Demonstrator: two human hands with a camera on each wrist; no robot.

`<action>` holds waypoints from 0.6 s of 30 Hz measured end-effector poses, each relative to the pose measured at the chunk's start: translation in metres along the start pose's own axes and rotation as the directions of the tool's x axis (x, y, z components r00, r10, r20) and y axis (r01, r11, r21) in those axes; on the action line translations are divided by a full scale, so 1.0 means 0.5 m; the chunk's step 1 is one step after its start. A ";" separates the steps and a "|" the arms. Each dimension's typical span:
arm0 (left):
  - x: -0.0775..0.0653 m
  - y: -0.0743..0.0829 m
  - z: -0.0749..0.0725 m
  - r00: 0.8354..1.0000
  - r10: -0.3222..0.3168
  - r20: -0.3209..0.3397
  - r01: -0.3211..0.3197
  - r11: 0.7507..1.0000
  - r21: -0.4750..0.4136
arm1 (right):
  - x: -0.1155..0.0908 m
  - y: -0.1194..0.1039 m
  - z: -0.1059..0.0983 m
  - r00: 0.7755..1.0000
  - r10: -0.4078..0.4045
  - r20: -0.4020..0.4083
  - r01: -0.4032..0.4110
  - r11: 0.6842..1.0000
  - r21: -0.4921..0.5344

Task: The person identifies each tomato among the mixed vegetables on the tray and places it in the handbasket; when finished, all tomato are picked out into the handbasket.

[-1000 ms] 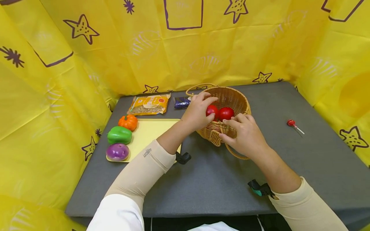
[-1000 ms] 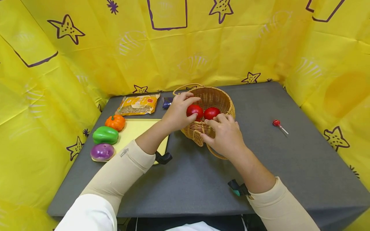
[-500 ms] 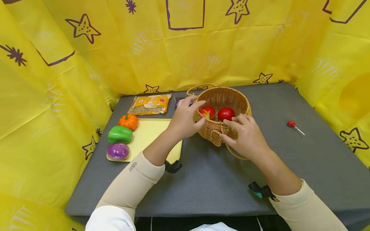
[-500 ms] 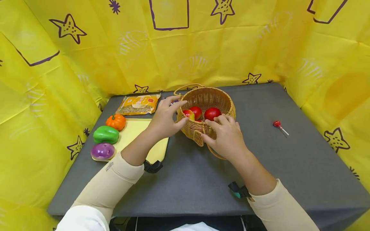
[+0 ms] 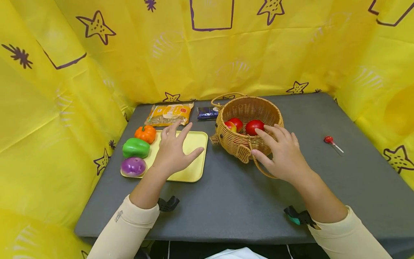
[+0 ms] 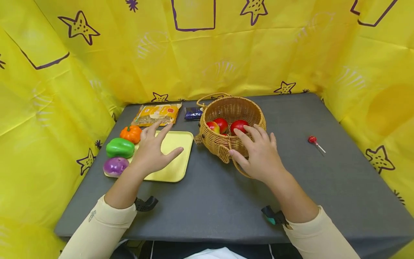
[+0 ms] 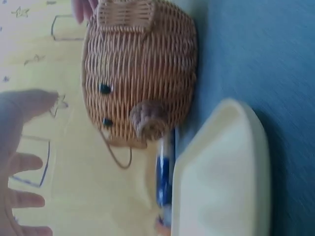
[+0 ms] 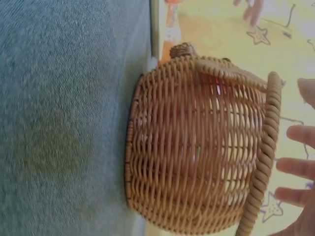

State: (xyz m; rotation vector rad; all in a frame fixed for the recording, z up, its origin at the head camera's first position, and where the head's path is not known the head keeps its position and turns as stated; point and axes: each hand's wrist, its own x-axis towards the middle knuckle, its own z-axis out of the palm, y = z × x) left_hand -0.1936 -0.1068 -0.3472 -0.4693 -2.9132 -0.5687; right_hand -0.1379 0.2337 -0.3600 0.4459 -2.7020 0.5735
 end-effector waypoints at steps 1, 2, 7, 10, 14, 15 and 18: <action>-0.008 -0.008 -0.002 1.000 0.002 -0.011 -0.002 1.000 0.012 | -0.002 0.001 -0.005 1.000 0.020 0.015 -0.020 1.000 0.001; -0.015 -0.016 -0.005 1.000 0.003 -0.020 -0.003 1.000 0.023 | -0.004 0.002 -0.010 0.999 0.043 0.029 -0.043 0.999 -0.003; -0.046 -0.042 -0.018 1.000 -0.009 -0.021 0.011 0.998 0.068 | -0.012 0.009 -0.032 0.989 0.130 0.069 -0.127 0.991 -0.042; -0.058 -0.049 -0.023 1.000 -0.012 -0.019 0.013 0.997 0.070 | -0.015 0.012 -0.037 0.985 0.154 0.077 -0.149 0.987 -0.065; -0.065 -0.053 -0.023 1.000 -0.001 -0.029 0.003 0.998 0.065 | -0.018 0.014 -0.037 0.983 0.165 0.080 -0.159 0.984 -0.078; -0.065 -0.052 -0.023 0.999 -0.001 -0.032 0.003 0.998 0.065 | -0.018 0.014 -0.036 0.983 0.166 0.079 -0.159 0.984 -0.080; -0.066 -0.052 -0.021 0.999 -0.002 -0.043 0.005 0.998 0.066 | -0.018 0.014 -0.034 0.983 0.165 0.079 -0.159 0.984 -0.081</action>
